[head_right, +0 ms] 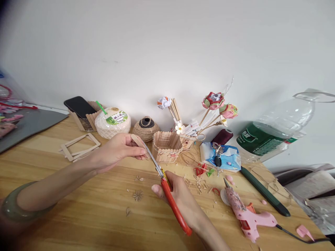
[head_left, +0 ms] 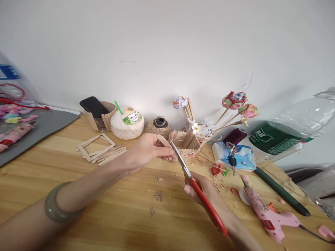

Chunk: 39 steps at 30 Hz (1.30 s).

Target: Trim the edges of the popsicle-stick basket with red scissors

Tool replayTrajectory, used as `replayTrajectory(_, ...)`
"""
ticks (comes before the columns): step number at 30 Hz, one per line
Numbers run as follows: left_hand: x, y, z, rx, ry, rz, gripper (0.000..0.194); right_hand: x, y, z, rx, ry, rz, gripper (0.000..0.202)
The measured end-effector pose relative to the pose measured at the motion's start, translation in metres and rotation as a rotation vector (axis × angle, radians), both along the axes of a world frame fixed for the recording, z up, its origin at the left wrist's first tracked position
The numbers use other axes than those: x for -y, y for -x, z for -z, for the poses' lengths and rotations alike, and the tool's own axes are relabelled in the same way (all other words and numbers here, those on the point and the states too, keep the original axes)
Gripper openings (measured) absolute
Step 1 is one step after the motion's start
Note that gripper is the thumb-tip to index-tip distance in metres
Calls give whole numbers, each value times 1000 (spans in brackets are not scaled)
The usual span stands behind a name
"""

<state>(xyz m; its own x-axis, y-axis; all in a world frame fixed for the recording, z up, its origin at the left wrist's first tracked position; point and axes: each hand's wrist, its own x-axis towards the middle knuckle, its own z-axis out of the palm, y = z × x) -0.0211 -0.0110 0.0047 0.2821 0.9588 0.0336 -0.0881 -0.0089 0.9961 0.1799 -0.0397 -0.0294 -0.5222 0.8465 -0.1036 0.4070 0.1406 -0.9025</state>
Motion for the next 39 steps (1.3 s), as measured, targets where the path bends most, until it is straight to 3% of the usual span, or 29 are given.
replayTrajectory(5, 0, 0, 1, 56, 1, 9, 6, -1, 1, 8, -46, -10, 51, 51)
replayTrajectory(10, 0, 0, 3, 152, 48, -108, 10, -7, -4, 15, -180, 16, 147, 50)
replayTrajectory(13, 2, -2, 2, 218, 80, -98, 8, -7, -5, 14, -204, 2, 131, 50)
replayTrajectory(18, 5, -7, 4, 248, 156, -98, 9, -2, -5, 4, -120, -89, 164, 48)
replayTrajectory(25, 10, -15, 11, 343, 191, -69, 13, -4, -7, 0, 32, -166, 65, 49)
replayTrajectory(34, 12, -23, 15, 38, 29, -98, 6, -2, -4, 1, 296, -220, 185, 34)
replayTrajectory(39, 11, -22, 14, 17, 18, -98, 5, -3, -5, 5, 349, -262, 204, 28)
